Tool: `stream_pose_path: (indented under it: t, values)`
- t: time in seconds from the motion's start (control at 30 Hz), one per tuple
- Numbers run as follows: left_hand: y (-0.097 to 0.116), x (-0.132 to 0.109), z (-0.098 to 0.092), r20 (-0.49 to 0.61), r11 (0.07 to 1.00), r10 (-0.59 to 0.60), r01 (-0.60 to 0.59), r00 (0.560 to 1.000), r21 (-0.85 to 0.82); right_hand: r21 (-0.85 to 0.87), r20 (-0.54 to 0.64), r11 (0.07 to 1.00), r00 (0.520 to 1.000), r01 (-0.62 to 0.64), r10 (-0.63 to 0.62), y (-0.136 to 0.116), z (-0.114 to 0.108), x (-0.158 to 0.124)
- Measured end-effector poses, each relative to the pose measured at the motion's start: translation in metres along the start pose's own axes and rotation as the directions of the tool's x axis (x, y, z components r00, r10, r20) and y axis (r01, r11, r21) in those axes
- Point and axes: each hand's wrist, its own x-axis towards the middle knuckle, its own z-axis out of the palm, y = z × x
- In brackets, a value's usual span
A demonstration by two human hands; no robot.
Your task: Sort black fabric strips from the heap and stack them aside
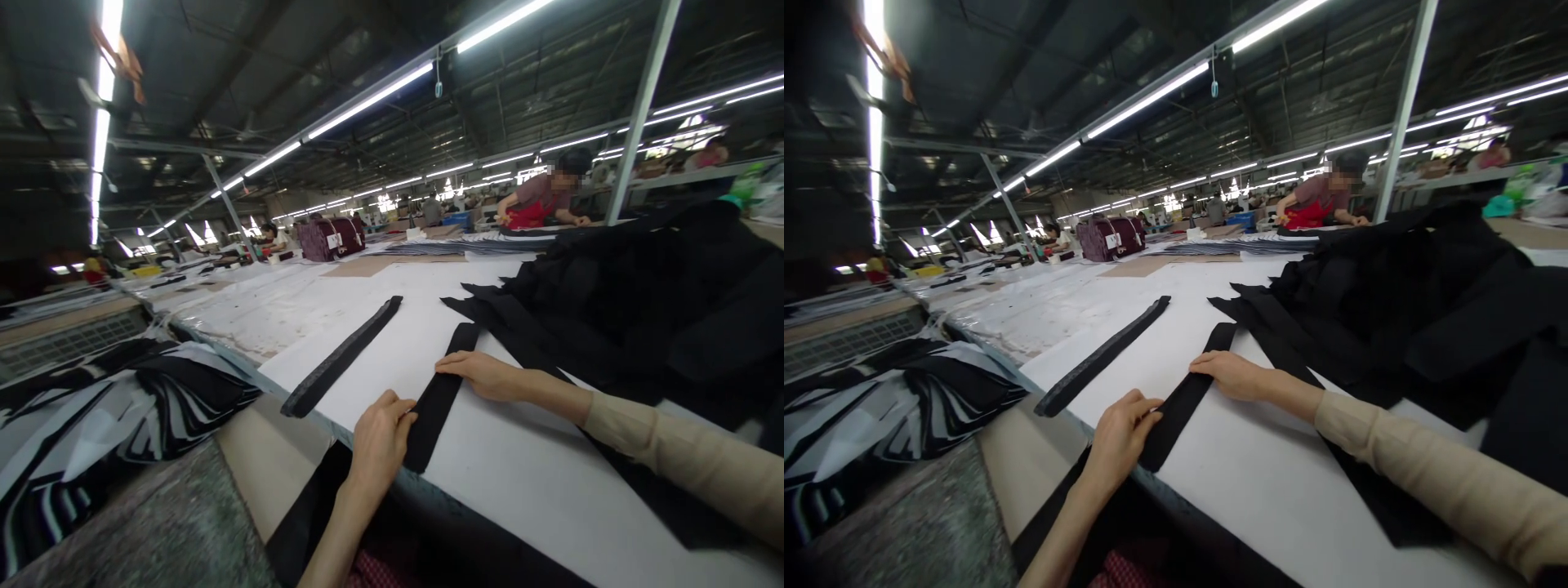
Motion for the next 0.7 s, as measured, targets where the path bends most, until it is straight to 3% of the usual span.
stream_pose_path:
  t: [0.17,0.33,0.5,0.7]
  values:
    - [-0.001,-0.016,0.006,-0.09,0.99,0.076,-0.065,0.993,0.123,-0.063,0.115,0.998,0.993,0.011,-0.004,-0.008,-0.008,-0.001]
    - [0.002,-0.014,0.005,-0.087,0.957,0.157,-0.13,0.984,0.26,-0.191,0.289,0.977,0.956,0.096,-0.038,-0.028,-0.02,0.003]
    - [0.004,-0.014,0.002,-0.072,0.961,0.136,-0.114,0.988,0.253,-0.172,0.238,0.981,0.97,0.093,-0.051,-0.045,-0.022,0.006]
    - [0.002,-0.015,0.003,-0.057,0.956,0.145,-0.126,0.988,0.265,-0.077,0.34,0.991,0.937,0.108,-0.076,-0.05,-0.022,0.006]
